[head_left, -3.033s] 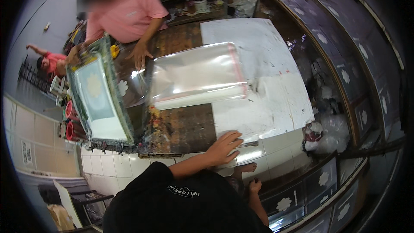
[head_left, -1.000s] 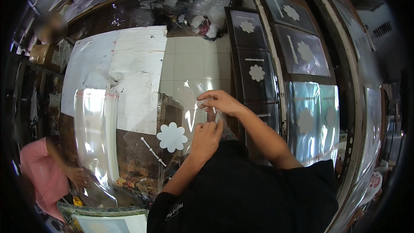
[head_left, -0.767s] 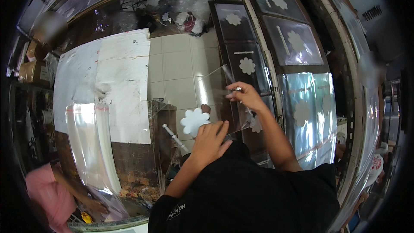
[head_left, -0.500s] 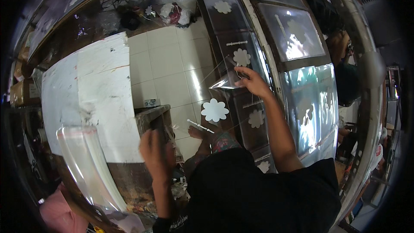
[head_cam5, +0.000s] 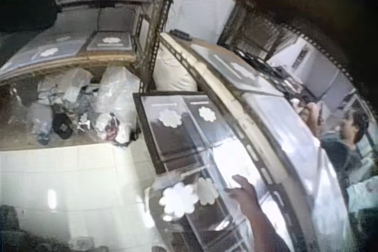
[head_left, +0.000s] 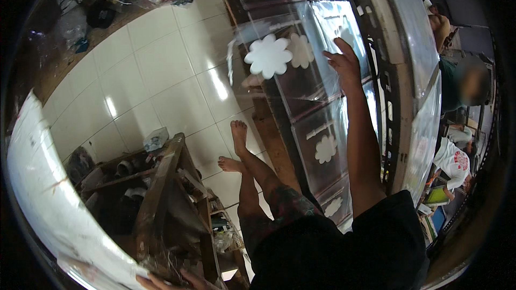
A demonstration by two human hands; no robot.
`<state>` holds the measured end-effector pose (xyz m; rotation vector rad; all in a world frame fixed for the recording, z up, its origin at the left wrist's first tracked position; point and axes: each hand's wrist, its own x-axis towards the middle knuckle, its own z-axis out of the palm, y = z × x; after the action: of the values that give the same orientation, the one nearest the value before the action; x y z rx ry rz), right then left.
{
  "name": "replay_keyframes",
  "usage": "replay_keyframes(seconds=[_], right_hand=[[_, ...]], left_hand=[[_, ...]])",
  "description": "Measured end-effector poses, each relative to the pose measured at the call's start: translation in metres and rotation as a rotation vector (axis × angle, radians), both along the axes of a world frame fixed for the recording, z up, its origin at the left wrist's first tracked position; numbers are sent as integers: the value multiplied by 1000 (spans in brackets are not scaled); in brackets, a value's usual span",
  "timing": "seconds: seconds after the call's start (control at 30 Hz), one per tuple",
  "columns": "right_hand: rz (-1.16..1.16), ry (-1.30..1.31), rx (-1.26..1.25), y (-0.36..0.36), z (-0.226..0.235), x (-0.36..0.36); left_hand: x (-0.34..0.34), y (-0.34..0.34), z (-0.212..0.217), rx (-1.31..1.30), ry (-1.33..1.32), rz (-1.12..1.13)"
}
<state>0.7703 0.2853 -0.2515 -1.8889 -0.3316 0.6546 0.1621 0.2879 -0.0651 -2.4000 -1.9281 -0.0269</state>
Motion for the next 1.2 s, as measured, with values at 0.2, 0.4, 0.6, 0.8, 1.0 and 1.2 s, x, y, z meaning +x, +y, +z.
replay_keyframes(seconds=[0.2,0.4,0.6,0.8,1.0,1.2], right_hand=[[-457,-9,209,-92,-79,73],[-366,-289,13,-240,-164,166],[-433,-671,-160,-307,-205,242],[-999,-52,335,-244,-189,200],[-859,-110,245,-221,-163,201],[-933,-171,208,-234,-177,219]], left_hand=[[15,10,-7,120,18,-15],[-10,3,-20,147,-51,-29],[-24,6,-17,14,102,-49],[-1,2,0,48,220,-45],[-1,-5,1,44,252,-7],[-4,0,-2,38,308,-31]])
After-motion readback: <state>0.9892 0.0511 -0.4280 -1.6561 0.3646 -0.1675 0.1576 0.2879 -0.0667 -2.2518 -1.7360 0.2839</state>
